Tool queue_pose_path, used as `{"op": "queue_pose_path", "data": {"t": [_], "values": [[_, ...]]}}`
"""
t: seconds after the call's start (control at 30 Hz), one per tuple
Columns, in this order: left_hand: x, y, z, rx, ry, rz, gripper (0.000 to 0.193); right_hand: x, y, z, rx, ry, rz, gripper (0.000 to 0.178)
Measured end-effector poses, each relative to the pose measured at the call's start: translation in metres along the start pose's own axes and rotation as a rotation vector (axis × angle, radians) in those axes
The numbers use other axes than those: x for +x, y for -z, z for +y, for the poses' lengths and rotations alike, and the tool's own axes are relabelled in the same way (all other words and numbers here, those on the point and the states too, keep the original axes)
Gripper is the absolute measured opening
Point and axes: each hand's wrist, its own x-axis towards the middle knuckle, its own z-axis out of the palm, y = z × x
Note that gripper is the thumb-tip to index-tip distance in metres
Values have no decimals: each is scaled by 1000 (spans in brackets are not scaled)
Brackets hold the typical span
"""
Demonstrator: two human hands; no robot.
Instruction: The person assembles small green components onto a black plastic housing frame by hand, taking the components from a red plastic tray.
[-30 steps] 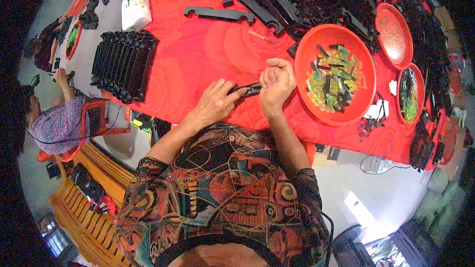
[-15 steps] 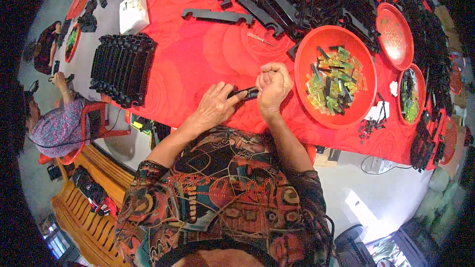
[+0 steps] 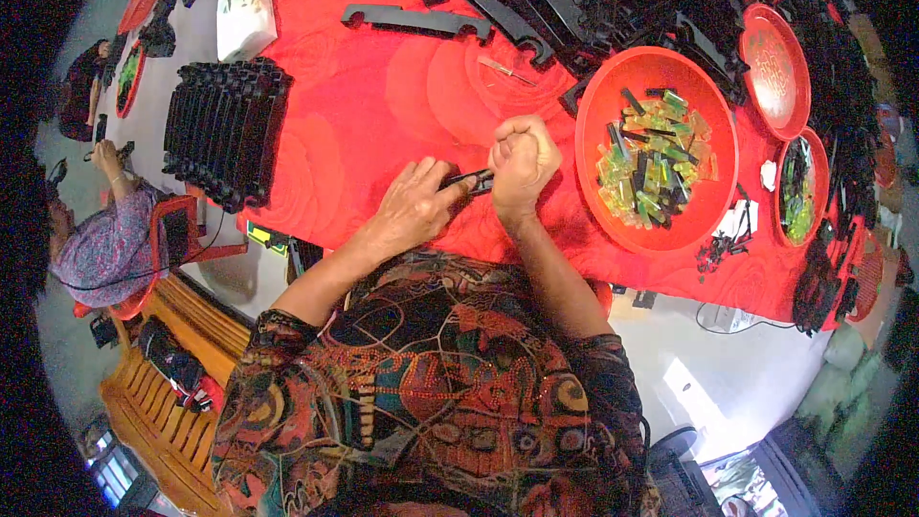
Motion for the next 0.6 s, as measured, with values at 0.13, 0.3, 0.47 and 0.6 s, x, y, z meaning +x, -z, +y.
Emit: {"op": "queue_pose_path", "data": {"t": [0.13, 0.3, 0.47, 0.6], "values": [[1, 2, 2, -1, -21, 18, 26, 2, -1, 1, -48, 5, -33, 19], [-3, 1, 1, 2, -45, 79, 27, -8, 3, -10, 67, -4, -106, 15], [-7, -4, -1, 30, -108, 198, 24, -21, 25, -54, -660, 160, -190, 14], [-9, -7, -4, 62, -150, 270, 13, -27, 33, -47, -1098, 137, -388, 17]]}}
